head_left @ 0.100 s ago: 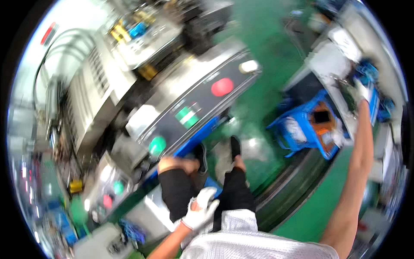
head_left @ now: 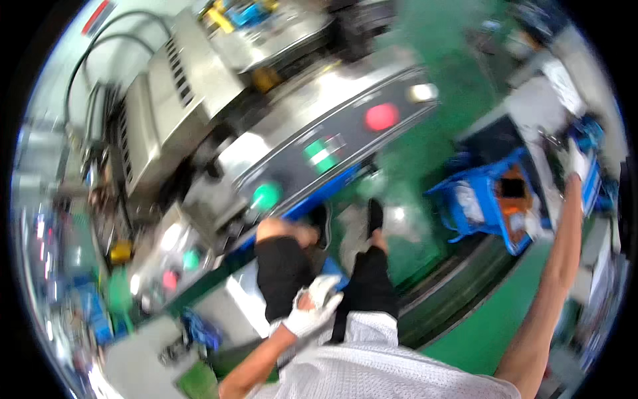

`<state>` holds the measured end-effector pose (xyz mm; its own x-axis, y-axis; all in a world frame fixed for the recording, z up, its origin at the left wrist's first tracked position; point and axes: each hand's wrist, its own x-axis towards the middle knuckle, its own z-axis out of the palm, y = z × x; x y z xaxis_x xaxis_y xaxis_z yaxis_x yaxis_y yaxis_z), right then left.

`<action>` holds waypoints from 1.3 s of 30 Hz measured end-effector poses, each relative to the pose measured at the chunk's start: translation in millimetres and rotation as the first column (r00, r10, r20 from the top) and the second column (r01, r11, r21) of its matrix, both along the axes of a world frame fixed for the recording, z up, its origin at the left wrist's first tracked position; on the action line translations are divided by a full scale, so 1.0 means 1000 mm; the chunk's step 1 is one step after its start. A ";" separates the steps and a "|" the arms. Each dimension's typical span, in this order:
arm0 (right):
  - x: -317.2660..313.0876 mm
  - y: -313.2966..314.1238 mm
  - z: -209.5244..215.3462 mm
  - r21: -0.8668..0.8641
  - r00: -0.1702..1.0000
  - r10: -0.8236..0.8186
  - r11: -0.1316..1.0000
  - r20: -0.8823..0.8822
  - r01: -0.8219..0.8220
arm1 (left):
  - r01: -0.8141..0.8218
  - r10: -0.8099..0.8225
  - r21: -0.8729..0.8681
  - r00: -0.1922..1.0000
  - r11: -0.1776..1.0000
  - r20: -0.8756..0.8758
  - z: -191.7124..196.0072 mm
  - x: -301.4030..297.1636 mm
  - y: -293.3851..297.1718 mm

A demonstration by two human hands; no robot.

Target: The person repeatedly picks up blue and black sneakers from a conveyor belt and places them into a machine. They operate the machine controls to process the shoes, then remove them and return them to the belt. The task involves continuous handling of multiple sneakers in a factory setting.

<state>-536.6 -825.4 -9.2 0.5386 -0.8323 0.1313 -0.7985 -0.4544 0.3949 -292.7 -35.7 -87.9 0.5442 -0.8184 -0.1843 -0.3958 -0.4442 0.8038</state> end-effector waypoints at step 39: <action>0.283 0.475 -0.098 0.616 0.793 0.603 0.594 0.084 -0.517 | -0.516 0.468 0.265 -0.316 -0.815 0.825 -0.073 -0.494 0.616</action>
